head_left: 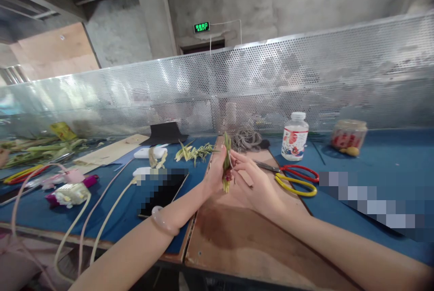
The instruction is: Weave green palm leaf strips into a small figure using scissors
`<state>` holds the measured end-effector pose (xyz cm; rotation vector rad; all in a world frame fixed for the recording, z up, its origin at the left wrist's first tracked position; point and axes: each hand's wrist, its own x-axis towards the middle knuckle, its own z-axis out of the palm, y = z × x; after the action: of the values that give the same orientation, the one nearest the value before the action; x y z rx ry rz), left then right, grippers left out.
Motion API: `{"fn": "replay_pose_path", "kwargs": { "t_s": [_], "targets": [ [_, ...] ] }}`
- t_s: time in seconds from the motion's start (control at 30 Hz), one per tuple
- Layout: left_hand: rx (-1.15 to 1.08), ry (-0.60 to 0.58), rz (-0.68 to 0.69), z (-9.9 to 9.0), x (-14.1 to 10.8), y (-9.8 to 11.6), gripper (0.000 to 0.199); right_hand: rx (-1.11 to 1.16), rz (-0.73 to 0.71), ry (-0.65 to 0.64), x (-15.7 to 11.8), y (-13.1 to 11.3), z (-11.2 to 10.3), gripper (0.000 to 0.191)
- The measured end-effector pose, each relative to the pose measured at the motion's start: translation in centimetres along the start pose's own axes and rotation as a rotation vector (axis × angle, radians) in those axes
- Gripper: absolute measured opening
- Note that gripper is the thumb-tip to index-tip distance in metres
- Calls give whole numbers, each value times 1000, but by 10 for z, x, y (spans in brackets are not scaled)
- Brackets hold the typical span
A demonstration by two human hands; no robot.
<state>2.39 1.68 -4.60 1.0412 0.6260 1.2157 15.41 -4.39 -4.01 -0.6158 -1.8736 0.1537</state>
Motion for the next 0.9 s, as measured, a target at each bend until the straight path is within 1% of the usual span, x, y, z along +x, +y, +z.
{"fn": "replay_pose_path", "kwargs": {
  "t_s": [0.13, 0.3, 0.43, 0.53, 0.67, 0.8, 0.9],
  "targets": [
    [-28, -42, 30, -4, 1, -3, 42, -55, 23, -79, 3, -6, -5, 14],
    [-16, -55, 118, -4, 2, -5, 40, -99, 29, -89, 5, -9, -7, 17],
    [20, -31, 142, -8, 5, -8, 39, -114, 55, -102, 5, -12, -7, 16],
    [69, -24, 167, -12, 8, -11, 38, -136, 69, -104, 5, -15, -10, 15],
    [163, -56, 218, -12, 8, -11, 36, -173, 59, -96, 5, -19, -14, 14],
    [314, -90, 277, -8, 3, -5, 34, -145, 45, -71, 3, -14, -13, 15],
    [376, -80, 287, -6, 0, 1, 34, -121, 35, -86, 1, -8, -10, 15]
  ]
}}
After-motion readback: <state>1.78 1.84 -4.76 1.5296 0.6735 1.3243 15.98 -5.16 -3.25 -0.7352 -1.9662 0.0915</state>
